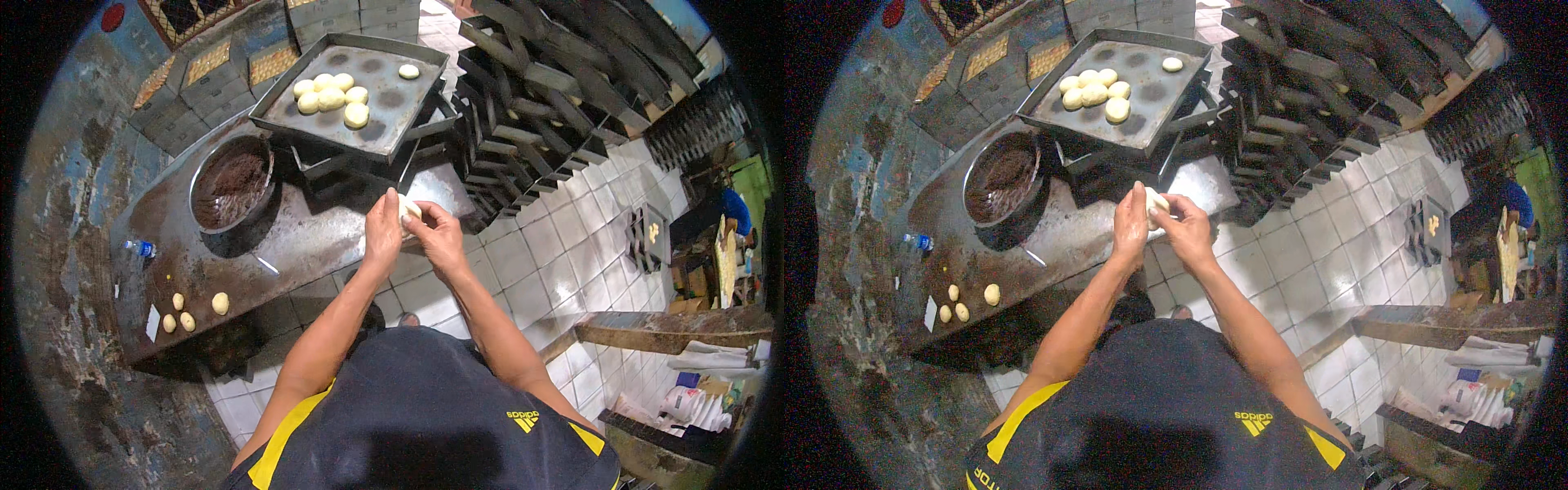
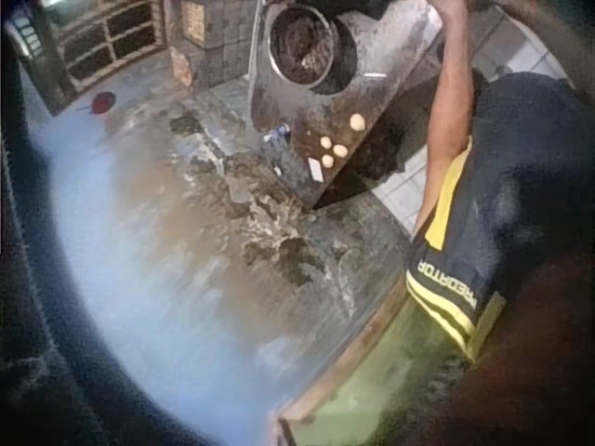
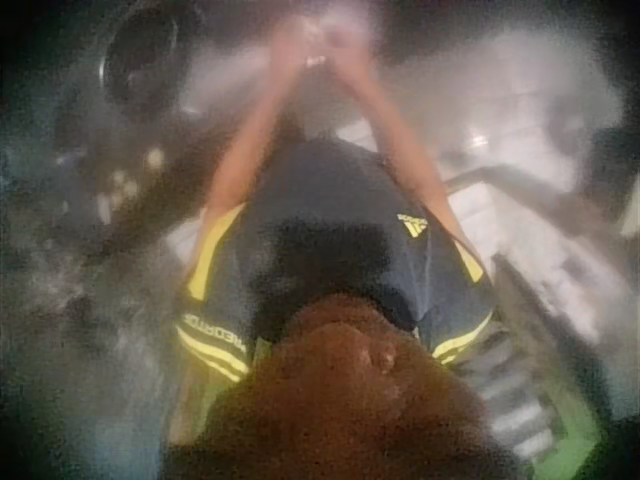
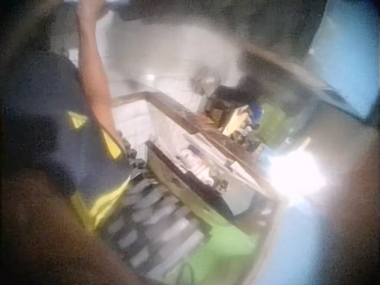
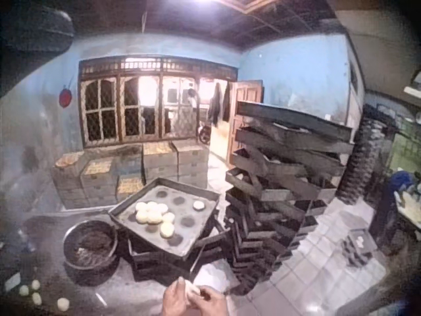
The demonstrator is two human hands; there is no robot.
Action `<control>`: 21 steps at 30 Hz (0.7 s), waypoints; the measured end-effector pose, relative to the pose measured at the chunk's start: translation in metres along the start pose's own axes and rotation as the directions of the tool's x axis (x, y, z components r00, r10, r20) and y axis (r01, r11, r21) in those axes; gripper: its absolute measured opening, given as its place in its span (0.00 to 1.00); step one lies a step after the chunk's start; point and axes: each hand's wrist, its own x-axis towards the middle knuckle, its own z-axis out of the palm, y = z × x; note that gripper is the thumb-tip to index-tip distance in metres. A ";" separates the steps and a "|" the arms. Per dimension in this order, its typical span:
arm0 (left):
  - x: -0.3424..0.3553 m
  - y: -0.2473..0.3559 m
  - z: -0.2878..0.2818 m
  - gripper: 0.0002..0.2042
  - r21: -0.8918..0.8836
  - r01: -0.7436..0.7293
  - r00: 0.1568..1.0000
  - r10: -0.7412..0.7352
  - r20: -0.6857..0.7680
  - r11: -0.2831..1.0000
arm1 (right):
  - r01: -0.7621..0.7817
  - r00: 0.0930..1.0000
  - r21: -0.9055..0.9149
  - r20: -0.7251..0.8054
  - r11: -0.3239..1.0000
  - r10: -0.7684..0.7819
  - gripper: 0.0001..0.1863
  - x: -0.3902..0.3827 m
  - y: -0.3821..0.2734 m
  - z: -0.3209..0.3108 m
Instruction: The person scoops a dark filling into small pieces of dough, pinches the dough closed to encase the filling, and places the formed rolls onto a metal baking tray.
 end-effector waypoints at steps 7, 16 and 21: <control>-0.017 -0.054 -0.039 0.25 0.009 0.206 0.976 -0.206 0.066 0.978 | 0.007 0.990 0.009 -0.139 1.000 -0.006 0.13 -0.022 0.034 -0.005; -0.017 -0.130 -0.058 0.20 -0.012 0.614 0.755 -0.582 0.300 0.790 | 0.280 0.960 -0.659 0.186 0.698 -0.210 0.12 0.007 0.096 -0.008; 0.044 -0.168 -0.068 0.20 -0.005 0.416 0.869 -0.396 0.297 0.909 | 0.002 0.998 -0.660 -0.051 0.751 -0.048 0.26 0.093 0.155 -0.050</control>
